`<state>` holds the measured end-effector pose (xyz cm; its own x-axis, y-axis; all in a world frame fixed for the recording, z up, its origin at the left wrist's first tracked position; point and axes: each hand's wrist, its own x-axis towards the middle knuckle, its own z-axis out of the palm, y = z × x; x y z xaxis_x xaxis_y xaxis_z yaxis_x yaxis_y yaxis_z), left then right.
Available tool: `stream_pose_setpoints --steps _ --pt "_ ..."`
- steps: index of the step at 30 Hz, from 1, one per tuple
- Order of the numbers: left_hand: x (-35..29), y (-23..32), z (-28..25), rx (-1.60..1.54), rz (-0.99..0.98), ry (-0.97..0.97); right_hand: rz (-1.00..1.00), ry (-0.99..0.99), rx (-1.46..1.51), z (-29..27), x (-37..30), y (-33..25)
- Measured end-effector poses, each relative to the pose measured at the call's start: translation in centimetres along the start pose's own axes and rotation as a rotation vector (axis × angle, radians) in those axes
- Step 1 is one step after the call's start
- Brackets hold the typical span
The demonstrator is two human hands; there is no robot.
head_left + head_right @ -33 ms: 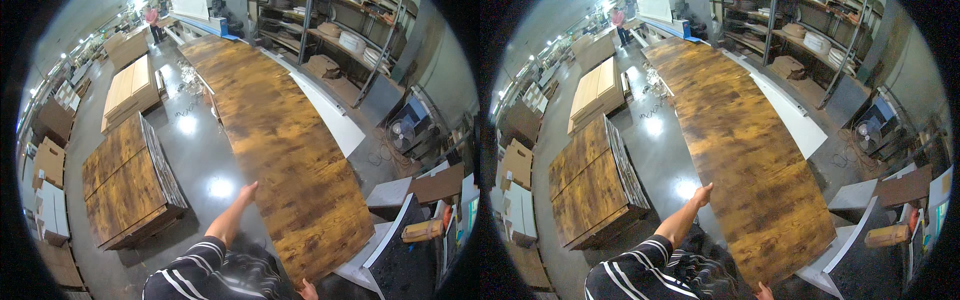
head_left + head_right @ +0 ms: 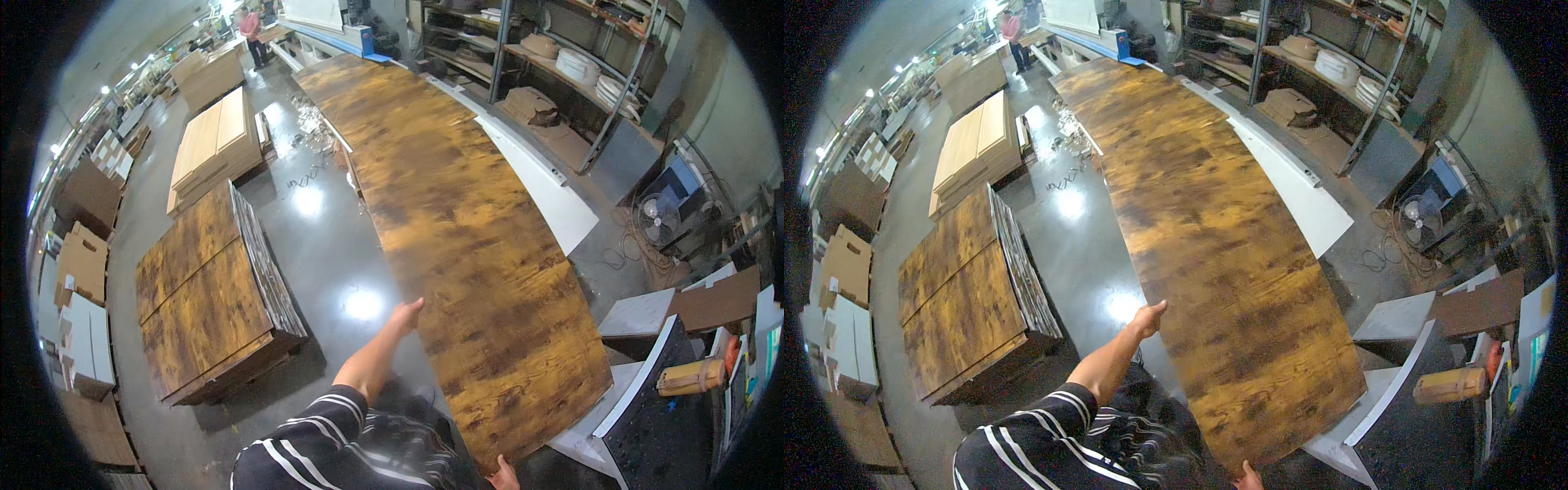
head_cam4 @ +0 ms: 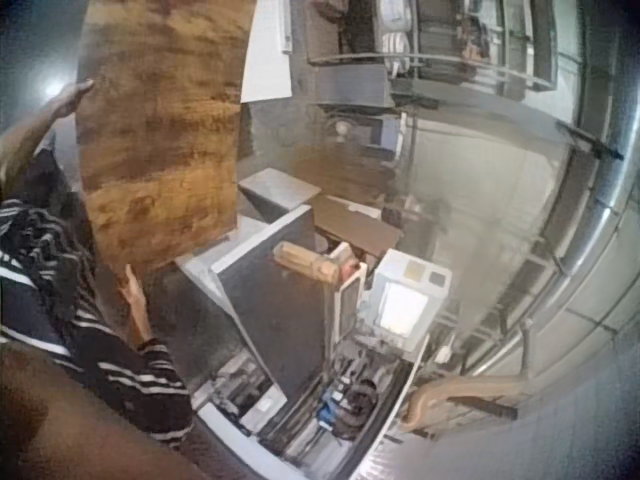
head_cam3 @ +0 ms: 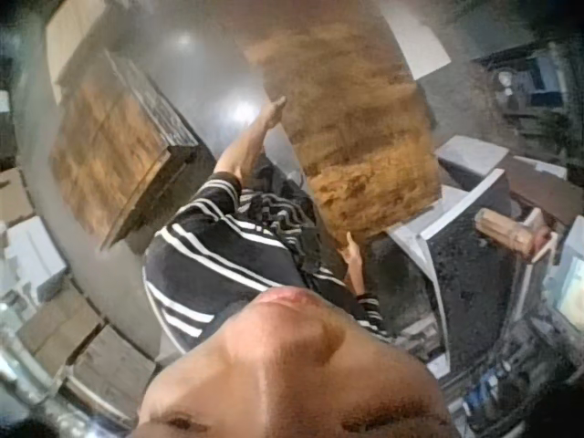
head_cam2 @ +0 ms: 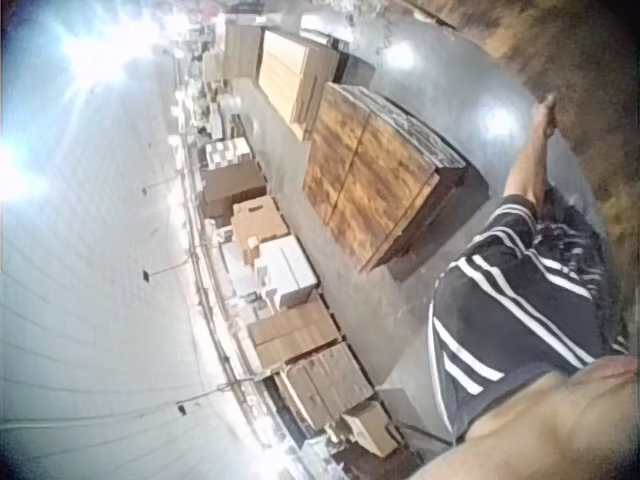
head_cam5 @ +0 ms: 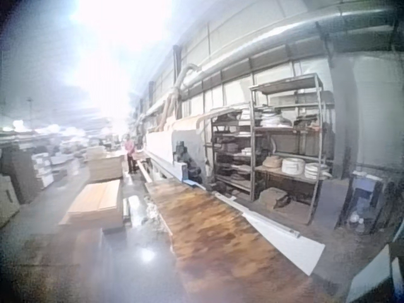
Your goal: The person repeatedly picks up large wood-look panels from a table and stacks them on the floor. The person handles the panels one at a time, placing each on top of the growing pile.
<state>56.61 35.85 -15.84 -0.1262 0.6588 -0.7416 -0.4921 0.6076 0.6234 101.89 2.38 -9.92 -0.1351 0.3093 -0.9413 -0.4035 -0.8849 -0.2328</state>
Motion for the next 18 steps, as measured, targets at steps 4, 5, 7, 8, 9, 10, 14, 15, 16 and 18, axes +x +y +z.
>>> stream_pose_setpoints --steps 4,5,7,8,9,10,14,15,16,18 --pt "-2.7 -2.5 -0.5 -0.031 -0.012 -0.326 -0.121 0.676 0.331 -3.0 3.3 -3.7" --pt "-3.5 -2.8 -0.5 0.104 -0.044 -0.26 -0.162 0.955 0.254 -3.5 3.8 -4.4" --pt "-6.3 -3.9 0.1 -0.031 -0.103 -0.225 -0.259 1.278 0.146 -4.2 4.2 -5.4" --pt "-7.6 -4.0 0.6 -0.052 -0.112 -0.186 -0.396 1.126 0.177 -4.4 3.9 -5.5" --pt "-9.2 -4.1 0.9 -0.121 -0.077 -0.227 -0.462 1.047 0.19 -4.4 3.5 -5.7" --pt "-11.1 -4.3 0.9 -0.162 -0.036 -0.246 -0.491 1.011 0.189 -4.4 2.7 -5.4" --pt "-17.4 -3.0 0.4 -0.054 0.119 -0.386 -0.588 0.953 0.145 -3.0 0.2 -6.3" --pt "-18.7 -2.7 0.3 -0.033 0.26 -0.417 -0.607 0.946 0.129 -2.4 -0.3 -6.7" --pt "-19.8 -2.2 -0.2 0.059 0.279 -0.402 -0.631 0.933 0.116 -1.9 -0.8 -7.2" --pt "-22.0 -1.1 -2.4 0.256 0.294 -0.34 -0.665 0.91 0.089 -0.5 -1.9 -7.8"
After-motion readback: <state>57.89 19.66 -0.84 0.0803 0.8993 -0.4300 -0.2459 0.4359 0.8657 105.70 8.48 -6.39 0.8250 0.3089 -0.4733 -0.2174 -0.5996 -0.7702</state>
